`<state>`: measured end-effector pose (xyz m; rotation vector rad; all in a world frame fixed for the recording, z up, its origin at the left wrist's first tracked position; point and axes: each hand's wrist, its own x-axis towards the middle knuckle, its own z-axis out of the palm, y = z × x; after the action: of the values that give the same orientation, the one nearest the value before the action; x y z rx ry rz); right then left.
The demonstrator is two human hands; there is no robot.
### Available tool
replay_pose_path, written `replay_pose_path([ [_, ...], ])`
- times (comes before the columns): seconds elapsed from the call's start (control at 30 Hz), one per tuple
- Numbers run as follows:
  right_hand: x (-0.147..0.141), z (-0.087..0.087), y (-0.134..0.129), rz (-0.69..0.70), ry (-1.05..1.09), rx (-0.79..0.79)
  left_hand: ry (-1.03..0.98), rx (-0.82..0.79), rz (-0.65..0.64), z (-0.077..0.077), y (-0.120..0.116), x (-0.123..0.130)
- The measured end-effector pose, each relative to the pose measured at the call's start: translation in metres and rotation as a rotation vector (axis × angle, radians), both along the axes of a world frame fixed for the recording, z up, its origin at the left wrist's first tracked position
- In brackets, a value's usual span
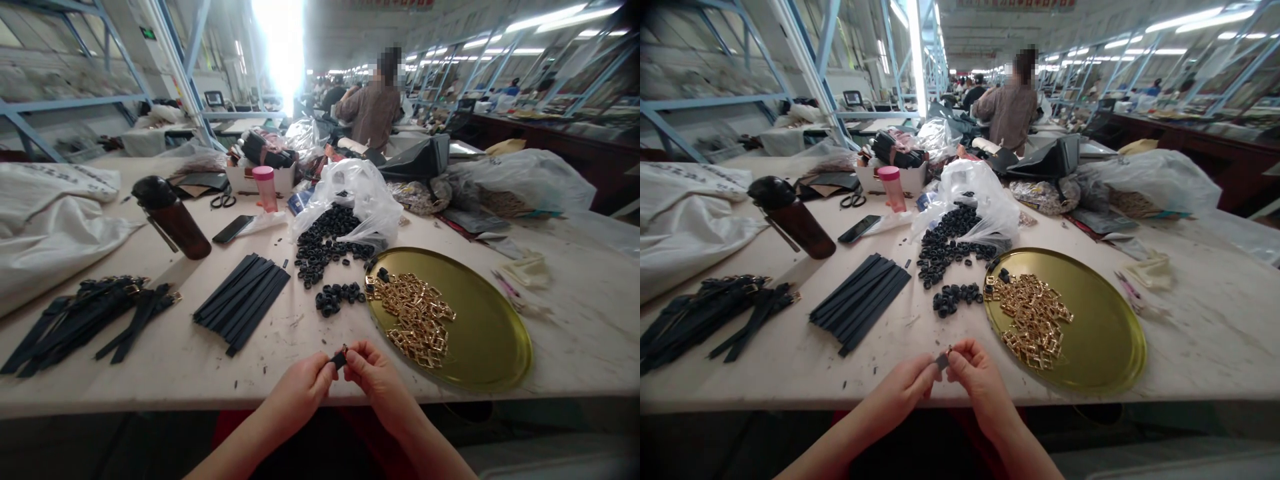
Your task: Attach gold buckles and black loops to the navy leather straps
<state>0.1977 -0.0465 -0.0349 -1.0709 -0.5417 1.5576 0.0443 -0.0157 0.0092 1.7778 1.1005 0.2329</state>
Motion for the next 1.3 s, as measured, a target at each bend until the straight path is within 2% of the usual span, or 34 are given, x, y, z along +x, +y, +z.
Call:
replay_pose_path([
  [0.1,-0.006,-0.001,-0.002,-0.027,0.026,-0.024,-0.026,-0.009,-0.008,-0.003,0.000,0.002],
  [0.2,-0.006,0.003,-0.002,-0.017,0.082,-0.114,-0.019,0.023,-0.006,-0.003,-0.001,0.001],
  [0.33,0.003,0.010,0.002,-0.130,0.146,-0.180,-0.001,0.018,0.028,-0.001,-0.003,-0.004],
  [0.43,0.005,0.013,0.004,-0.141,0.056,-0.132,-0.051,0.008,0.043,0.000,-0.004,-0.006],
  [0.57,-0.002,0.008,-0.002,-0.102,-0.188,-0.045,-0.051,0.011,0.029,-0.001,-0.003,-0.006],
  [0.67,-0.002,0.005,-0.006,-0.053,-0.291,-0.033,-0.057,0.004,0.022,-0.002,-0.002,-0.007],
  [0.87,0.000,0.013,-0.005,0.060,-0.402,0.020,-0.093,-0.117,0.003,0.000,-0.002,-0.009],
  [1.1,-0.017,0.007,-0.009,0.020,-0.417,0.009,-0.220,-0.090,0.108,-0.004,-0.008,-0.002],
  [1.3,-0.020,0.007,-0.015,0.054,-0.477,0.146,-0.283,-0.298,0.208,-0.007,-0.008,0.001],
])
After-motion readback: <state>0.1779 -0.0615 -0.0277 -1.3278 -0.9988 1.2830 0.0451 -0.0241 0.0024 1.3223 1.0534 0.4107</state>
